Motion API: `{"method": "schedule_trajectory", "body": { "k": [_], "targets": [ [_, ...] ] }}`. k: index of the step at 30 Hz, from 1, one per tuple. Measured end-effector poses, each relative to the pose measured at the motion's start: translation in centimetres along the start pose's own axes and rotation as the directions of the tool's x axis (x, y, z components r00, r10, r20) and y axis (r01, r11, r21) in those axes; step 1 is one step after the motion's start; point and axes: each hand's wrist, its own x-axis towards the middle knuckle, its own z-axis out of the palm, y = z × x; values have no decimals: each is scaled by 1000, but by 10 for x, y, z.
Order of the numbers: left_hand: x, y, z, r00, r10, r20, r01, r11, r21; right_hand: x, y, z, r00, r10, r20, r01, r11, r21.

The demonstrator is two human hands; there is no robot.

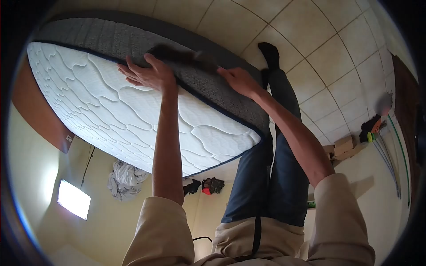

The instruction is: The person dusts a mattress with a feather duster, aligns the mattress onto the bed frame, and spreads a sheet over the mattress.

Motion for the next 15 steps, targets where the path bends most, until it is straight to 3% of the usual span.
{"method": "schedule_trajectory", "body": {
  "k": [4, 6, 7, 9, 10, 12, 13, 15],
  "targets": [
    [3, 1, 5, 1000, -22, 6, 22, 999, 29, -58, 40, -13, 984, 147, 98, -157, 982, 105],
    [2, 1, 3, 1000, -11, 5, 11, 999, 41, -96, 61, -15, 959, 247, 137, -279, 908, 312],
    [1, 1, 3, 1000, -14, 10, 13, 999, 40, -110, 74, -23, 958, 253, 137, -284, 907, 310],
    [2, 0, 4, 1000, 1, -1, -1, 999, 48, -133, 96, -38, 818, 464, 341, -565, 757, 326],
    [2, 1, 5, 1000, 0, -1, 0, 999, 47, -143, 92, -42, 818, 464, 341, -566, 757, 326],
    [3, 0, 3, 1000, 6, 20, -8, 997, 70, -164, 75, -48, 831, 233, 505, -425, 852, 306],
    [3, -1, 2, 1000, 3, 21, -5, 997, 79, -169, 82, -44, 827, 233, 512, -428, 851, 304],
    [1, 0, 2, 1000, 25, 15, -25, 999, 28, -182, 97, -34, 902, 183, 391, -266, 949, 168]
  ]
}}
